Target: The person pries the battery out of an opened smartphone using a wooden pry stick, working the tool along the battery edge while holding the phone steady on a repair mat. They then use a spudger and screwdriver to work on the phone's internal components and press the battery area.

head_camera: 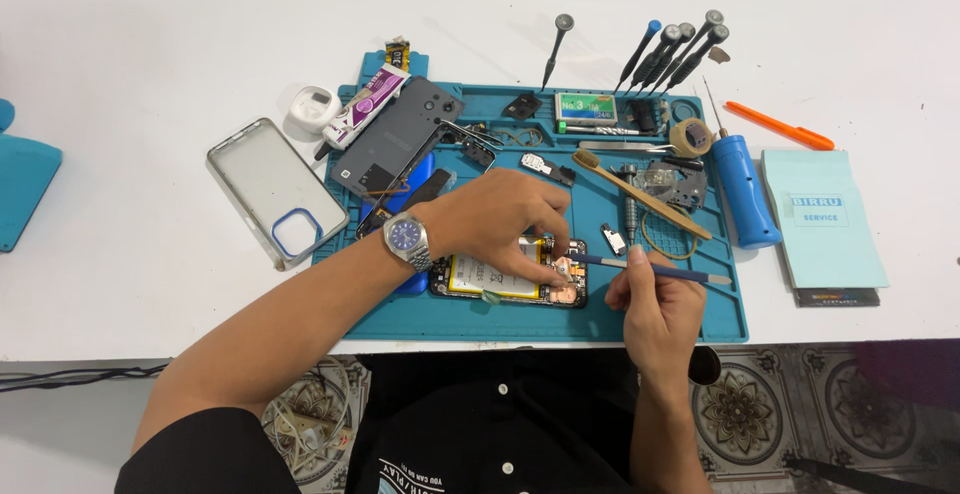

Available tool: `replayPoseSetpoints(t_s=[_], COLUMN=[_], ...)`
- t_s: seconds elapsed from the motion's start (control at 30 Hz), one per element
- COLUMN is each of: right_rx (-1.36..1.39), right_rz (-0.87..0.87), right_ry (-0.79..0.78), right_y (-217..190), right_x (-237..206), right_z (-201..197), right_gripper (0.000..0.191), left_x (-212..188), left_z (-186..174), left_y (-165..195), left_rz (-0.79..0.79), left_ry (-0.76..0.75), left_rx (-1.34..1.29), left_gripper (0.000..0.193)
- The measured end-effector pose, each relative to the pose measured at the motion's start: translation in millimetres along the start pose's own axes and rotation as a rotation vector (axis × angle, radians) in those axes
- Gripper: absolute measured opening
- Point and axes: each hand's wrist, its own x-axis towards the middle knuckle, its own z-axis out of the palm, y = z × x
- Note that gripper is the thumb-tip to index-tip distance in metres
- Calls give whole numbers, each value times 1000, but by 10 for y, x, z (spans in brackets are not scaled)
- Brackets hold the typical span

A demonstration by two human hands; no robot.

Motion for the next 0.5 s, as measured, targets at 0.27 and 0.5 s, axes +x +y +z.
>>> replayPoseSetpoints(t_s=[0.27, 0.5], right_rx=[12, -3], right_rz=[1, -32], right_ry=[6, -7], right_y=[-7, 1], right_x=[-14, -7], right_z=[6, 3], right_gripper=[47, 47], left_x=[32, 43], left_z=[9, 24], left_y=[14, 1], left_rz=[-69, -41], left_ry=[-39, -26], left_rx=[10, 32], left_gripper=[39, 42])
